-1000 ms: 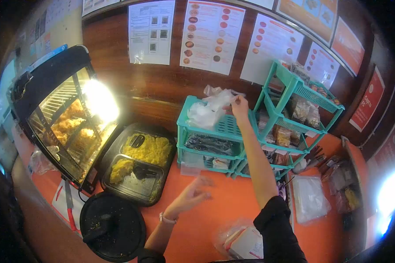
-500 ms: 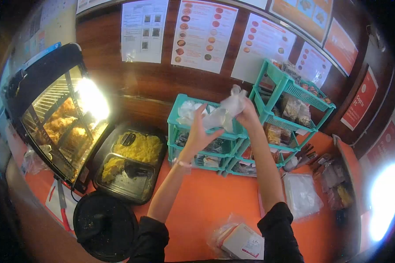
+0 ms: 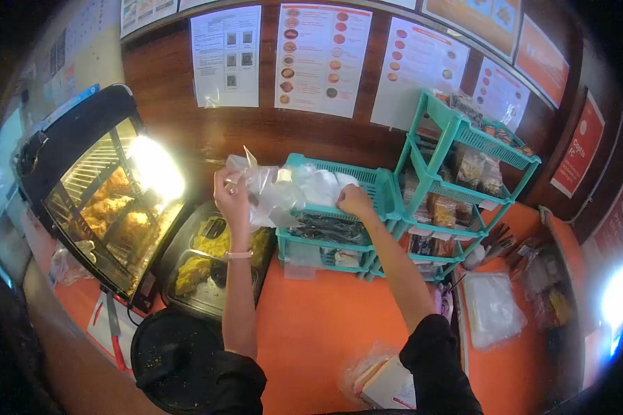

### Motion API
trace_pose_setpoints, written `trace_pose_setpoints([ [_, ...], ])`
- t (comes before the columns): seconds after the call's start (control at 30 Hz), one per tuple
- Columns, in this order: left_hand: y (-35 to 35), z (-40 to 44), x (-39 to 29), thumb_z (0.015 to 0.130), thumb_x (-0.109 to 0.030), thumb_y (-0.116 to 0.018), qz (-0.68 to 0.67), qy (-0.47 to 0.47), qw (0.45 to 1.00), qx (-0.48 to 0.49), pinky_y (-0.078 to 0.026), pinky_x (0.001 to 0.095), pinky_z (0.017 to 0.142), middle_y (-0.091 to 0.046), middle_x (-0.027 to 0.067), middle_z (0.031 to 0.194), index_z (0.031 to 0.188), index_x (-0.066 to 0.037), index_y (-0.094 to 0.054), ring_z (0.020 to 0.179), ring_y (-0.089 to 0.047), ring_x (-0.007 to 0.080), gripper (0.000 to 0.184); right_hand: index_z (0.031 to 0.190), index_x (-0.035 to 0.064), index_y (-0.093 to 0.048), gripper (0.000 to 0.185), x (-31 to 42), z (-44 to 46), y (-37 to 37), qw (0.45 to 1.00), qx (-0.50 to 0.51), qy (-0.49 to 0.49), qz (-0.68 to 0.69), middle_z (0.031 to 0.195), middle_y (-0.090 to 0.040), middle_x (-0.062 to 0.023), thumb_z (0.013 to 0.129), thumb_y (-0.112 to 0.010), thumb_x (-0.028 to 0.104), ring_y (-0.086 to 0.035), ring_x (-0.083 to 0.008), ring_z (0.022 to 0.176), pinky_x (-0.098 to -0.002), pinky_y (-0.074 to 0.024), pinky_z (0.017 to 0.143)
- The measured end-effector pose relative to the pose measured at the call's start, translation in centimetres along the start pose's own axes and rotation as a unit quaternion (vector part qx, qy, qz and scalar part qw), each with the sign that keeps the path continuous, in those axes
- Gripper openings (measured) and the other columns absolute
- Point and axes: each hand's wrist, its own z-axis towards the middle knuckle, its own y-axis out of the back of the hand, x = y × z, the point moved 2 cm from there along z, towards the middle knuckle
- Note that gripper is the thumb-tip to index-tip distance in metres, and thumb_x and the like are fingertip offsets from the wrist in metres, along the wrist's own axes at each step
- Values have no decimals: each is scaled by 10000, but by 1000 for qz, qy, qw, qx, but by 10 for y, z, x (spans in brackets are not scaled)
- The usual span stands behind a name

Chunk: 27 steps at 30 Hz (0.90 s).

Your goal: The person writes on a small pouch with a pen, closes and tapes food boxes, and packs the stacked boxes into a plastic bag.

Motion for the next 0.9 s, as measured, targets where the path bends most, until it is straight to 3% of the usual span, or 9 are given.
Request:
trace_pose_setpoints([
  [0.17,22,-1,13,780,31,-573,44,-30,998,20,-473,278,731,-554,68,939,980,-13,-525,814,-563,157,210,726,93,-651,95,11,-8,22,968,-248,42,-10,830,-652,-116,702,-632,182,-621,-320,783,-417,-490,684],
  [0.3,15,-13,0,772,42,-561,25,-11,998,56,-469,282,746,-552,75,965,1012,-20,-517,887,-563,162,252,764,62,-641,147,20,-9,54,957,-276,93,-7,840,-637,-130,765,-612,206,-610,-332,796,-437,-484,672],
  [0.37,11,-16,17,759,31,-574,73,-71,992,69,-466,283,749,-553,89,997,1050,-27,-503,901,-571,174,306,784,57,-650,185,14,-7,63,955,-277,79,73,856,-637,-129,764,-627,240,-608,-321,831,-428,-480,694],
  [0.43,4,-19,18,753,11,-581,39,13,994,96,-468,283,729,-559,103,1008,1074,-34,-493,882,-579,177,336,792,64,-658,185,6,-8,65,951,-287,83,83,865,-638,-132,759,-632,244,-610,-322,830,-427,-481,701],
  [0.5,-1,-28,14,781,-35,-598,47,28,993,105,-476,288,688,-577,99,994,1065,-38,-492,831,-596,167,303,800,71,-666,185,1,-5,61,945,-299,92,94,874,-638,-134,753,-637,248,-611,-324,830,-427,-483,708],
  [0.57,-9,-33,11,815,-88,-610,19,57,986,158,-478,288,641,-598,84,957,1051,-45,-492,802,-610,152,267,771,46,-658,186,-9,-3,36,979,-196,44,44,783,-645,-142,704,-683,218,-623,-306,781,-375,-481,694],
  [0.7,-22,-45,9,808,-73,-635,-8,126,967,221,-477,270,606,-623,90,901,1048,-64,-477,776,-635,139,287,780,42,-654,219,-11,-2,4,993,-97,64,28,798,-645,-149,682,-698,232,-627,-312,756,-384,-485,687],
  [0.77,-20,-44,2,801,-55,-640,20,119,967,225,-479,266,597,-642,90,868,1049,-70,-470,748,-641,136,301,754,37,-646,191,-9,-1,10,957,-283,36,49,798,-638,-158,683,-685,210,-624,-324,708,-406,-483,665],
  [0.9,-18,-43,11,833,-109,-624,12,68,979,192,-474,273,558,-666,105,785,1063,-79,-450,677,-643,140,289,843,29,-602,164,-8,-6,56,931,-332,139,57,977,-618,-161,796,-608,186,-635,-315,784,-428,-519,624],
])
